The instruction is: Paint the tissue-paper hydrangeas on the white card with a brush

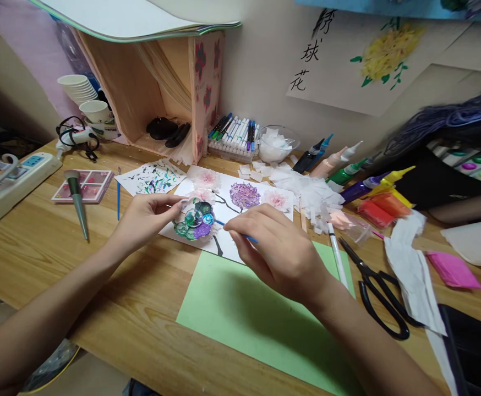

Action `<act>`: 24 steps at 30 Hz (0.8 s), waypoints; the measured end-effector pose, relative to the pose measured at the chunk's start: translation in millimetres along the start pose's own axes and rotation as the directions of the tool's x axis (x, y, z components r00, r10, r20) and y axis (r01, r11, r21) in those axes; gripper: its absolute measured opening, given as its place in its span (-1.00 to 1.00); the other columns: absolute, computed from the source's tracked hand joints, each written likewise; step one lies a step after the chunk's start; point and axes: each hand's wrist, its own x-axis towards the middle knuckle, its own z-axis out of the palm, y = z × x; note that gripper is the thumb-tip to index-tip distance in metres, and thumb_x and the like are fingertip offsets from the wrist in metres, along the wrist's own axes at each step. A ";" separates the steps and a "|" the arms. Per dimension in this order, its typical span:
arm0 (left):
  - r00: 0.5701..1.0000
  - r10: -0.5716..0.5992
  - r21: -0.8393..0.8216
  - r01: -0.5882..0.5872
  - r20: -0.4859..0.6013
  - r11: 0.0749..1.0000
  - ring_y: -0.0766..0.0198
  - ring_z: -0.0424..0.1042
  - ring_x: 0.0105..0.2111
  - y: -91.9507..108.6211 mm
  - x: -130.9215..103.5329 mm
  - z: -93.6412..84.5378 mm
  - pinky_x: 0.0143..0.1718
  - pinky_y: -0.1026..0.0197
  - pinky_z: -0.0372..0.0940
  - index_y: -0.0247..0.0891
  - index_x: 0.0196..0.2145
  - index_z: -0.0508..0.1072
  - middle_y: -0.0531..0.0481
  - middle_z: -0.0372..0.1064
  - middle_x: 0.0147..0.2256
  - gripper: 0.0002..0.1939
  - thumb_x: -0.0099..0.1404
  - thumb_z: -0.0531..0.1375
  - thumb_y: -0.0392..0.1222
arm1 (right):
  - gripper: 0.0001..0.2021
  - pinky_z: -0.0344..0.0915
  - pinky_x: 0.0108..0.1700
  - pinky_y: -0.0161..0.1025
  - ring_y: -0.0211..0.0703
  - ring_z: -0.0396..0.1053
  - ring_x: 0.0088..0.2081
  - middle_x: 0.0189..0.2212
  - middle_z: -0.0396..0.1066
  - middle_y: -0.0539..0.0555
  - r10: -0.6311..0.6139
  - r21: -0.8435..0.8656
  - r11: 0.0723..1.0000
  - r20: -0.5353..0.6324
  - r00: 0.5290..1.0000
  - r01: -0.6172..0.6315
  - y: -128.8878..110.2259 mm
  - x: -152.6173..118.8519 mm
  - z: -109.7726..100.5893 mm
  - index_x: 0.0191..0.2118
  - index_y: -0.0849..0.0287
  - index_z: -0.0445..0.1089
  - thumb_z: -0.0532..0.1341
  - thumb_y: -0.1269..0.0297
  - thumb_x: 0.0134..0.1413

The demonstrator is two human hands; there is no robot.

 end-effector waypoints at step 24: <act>1.000 -0.013 0.008 0.013 0.002 1.000 0.22 0.49 -0.40 0.5 0.0 0.0 -0.40 0.28 0.29 -0.33 -0.20 0.59 -0.07 0.57 -0.36 -0.71 0.17 0.21 -0.14 | -0.89 0.37 -0.31 -0.29 -0.23 0.42 -0.35 -0.44 0.49 0.10 -0.024 0.025 0.999 0.029 0.999 0.023 1.3 -1.4 3.4 -0.26 0.26 0.37 0.10 0.49 0.15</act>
